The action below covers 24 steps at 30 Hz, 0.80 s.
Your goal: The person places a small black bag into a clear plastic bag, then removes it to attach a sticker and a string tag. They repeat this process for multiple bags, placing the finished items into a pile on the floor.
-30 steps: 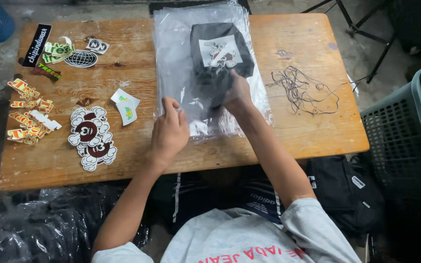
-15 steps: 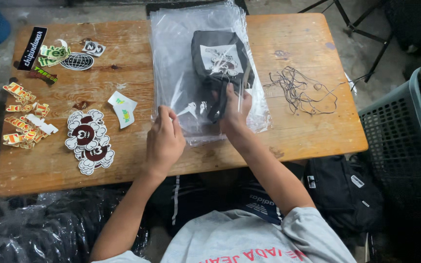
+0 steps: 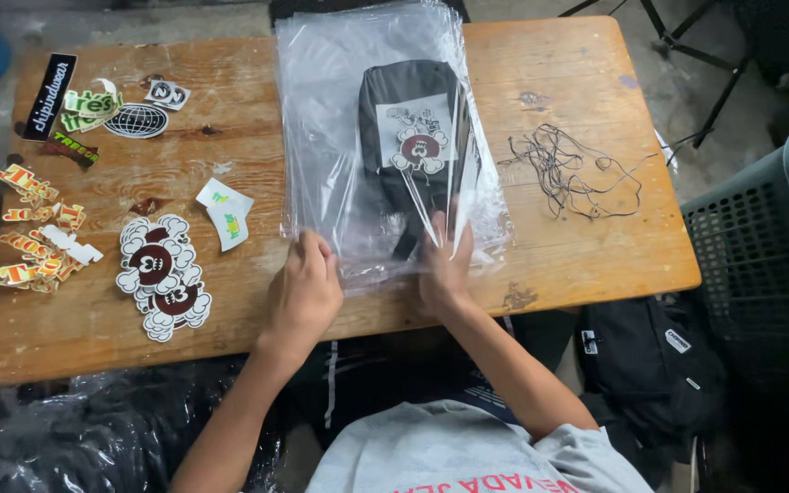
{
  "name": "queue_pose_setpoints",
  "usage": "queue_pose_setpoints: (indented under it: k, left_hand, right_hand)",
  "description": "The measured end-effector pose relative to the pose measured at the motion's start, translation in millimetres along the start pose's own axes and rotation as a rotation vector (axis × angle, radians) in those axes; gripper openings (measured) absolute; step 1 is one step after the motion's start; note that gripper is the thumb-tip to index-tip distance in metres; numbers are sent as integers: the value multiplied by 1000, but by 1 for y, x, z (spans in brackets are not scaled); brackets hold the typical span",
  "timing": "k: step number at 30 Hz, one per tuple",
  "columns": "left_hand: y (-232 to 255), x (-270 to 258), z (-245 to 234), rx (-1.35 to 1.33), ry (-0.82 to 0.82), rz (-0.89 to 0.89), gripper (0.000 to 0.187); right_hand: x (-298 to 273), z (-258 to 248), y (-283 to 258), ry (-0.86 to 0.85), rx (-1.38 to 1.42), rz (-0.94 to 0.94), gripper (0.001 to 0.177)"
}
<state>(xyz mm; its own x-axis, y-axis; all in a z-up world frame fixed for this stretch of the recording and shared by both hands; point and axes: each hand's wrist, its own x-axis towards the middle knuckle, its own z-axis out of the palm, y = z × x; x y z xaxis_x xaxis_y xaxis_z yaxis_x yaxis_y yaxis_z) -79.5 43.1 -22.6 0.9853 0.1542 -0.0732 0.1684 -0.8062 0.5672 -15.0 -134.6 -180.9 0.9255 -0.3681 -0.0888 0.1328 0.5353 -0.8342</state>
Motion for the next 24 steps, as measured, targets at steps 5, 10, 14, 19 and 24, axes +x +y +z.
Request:
queue_pose_setpoints:
  k: [5,10,14,19,24]
  left_hand:
    - [3,-4,2,-50,19,-36,10]
    - [2,-2,-4,-150,148,-58,9]
    - [0,-7,-1,-82,140,-38,9]
    - [-5,-10,7,-66,148,-4,10]
    - [-13,-13,5,60,25,-12,21]
  right_hand:
    - [-5,39,-66,5,-218,-24,29]
    - [-30,76,-87,56,-29,-41,35]
    - [-24,44,-69,-133,13,-102,50]
    - [-23,34,-82,-382,-185,-144,83]
    - [-53,24,-130,-420,-263,172,92]
